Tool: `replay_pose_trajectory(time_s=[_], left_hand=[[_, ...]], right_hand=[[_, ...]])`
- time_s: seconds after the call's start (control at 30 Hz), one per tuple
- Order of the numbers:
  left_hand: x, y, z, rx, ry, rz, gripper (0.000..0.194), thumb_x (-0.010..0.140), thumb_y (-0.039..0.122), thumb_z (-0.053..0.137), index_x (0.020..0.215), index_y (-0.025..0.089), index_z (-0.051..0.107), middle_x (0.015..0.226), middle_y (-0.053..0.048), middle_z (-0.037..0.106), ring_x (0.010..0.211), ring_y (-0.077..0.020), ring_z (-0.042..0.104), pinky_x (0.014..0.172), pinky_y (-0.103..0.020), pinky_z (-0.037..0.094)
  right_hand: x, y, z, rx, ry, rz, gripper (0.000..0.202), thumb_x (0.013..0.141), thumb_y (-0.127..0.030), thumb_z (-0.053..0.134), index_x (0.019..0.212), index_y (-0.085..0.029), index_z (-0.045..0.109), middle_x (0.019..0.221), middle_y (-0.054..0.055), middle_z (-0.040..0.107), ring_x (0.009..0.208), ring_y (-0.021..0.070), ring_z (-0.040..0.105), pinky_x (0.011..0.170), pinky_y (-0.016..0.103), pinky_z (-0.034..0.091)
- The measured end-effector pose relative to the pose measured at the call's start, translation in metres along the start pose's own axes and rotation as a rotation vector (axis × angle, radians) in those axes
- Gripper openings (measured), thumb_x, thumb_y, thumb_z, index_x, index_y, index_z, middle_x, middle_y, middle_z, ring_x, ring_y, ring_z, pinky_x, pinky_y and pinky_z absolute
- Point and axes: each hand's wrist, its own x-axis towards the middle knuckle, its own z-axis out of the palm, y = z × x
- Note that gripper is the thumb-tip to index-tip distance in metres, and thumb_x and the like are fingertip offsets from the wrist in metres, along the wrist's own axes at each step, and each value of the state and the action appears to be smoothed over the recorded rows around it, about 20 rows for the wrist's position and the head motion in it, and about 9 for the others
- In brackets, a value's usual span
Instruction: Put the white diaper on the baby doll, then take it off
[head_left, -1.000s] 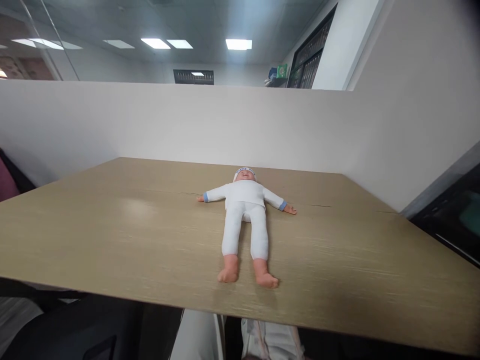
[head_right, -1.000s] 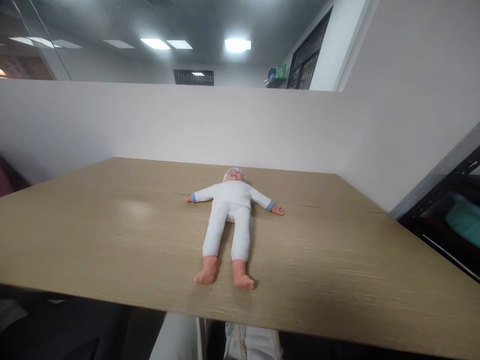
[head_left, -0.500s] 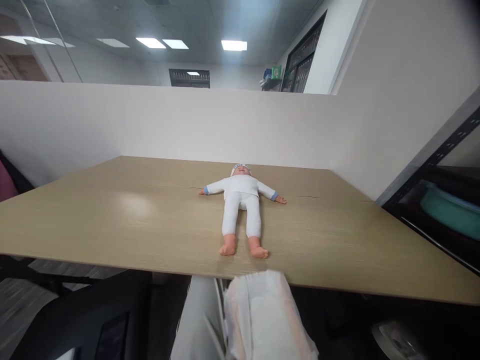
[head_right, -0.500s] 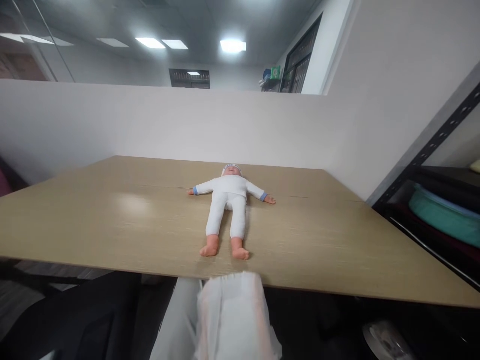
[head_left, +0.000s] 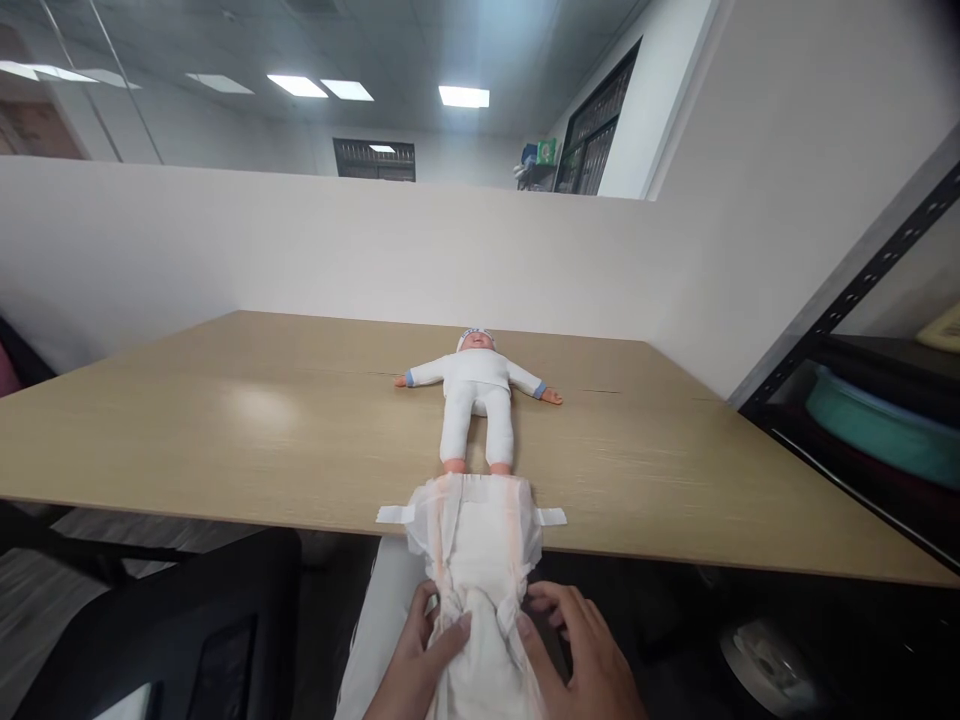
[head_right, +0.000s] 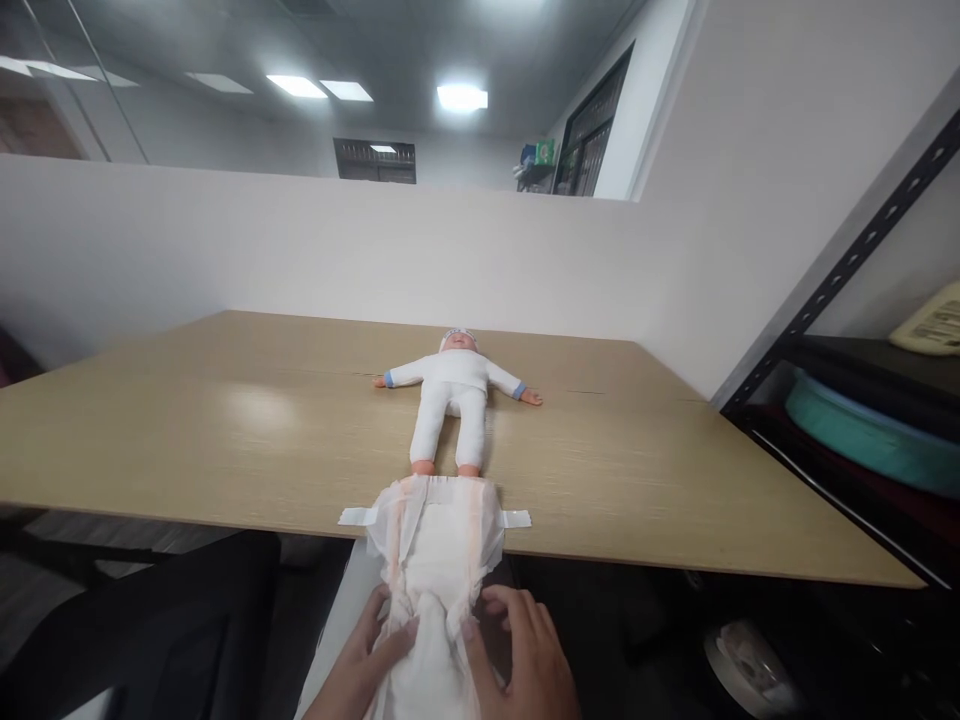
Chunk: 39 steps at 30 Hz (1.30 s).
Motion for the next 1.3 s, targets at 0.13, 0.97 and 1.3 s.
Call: replay_pose_trajectory(time_s=[0.13,0.97,1.3], left_hand=[[0.001,-0.007,-0.005,0.044,0.08,-0.04,0.082,0.061,0.062,0.102,0.124,0.025,0.064,0.124,-0.013,0.079,0.125,-0.0401,0.073,0.11,-0.048,0.057],[0.13,0.205,0.008,1.936,-0.262,1.142,0.086,0.091,0.003,0.061,0.169,0.03,0.037,0.175,-0.014,0.043,0.155,-0.0373,0.048,0.121,-0.056,0.047],[0.201,0.174,0.055,2.161,-0.882,1.293,0.116,0.067,0.015,0.094,0.169,0.035,0.041,0.185,-0.014,0.023,0.165,-0.0422,0.035,0.128,-0.052,0.036]], right_hand=[[0.013,-0.007,-0.002,-0.131,0.145,-0.145,0.036,0.102,-0.053,0.07,0.125,-0.025,0.065,0.118,0.01,0.077,0.104,0.0272,0.075,0.086,0.04,0.067],[0.076,-0.036,0.062,-0.221,-0.197,-0.295,0.065,0.114,-0.045,0.051,0.175,-0.03,0.035,0.183,0.002,0.027,0.168,0.0285,0.031,0.136,0.055,0.038],[0.075,-0.039,0.066,-0.202,-0.167,-0.239,0.057,0.111,-0.041,0.055,0.167,-0.029,0.05,0.179,0.002,0.039,0.165,0.0285,0.038,0.135,0.052,0.04]])
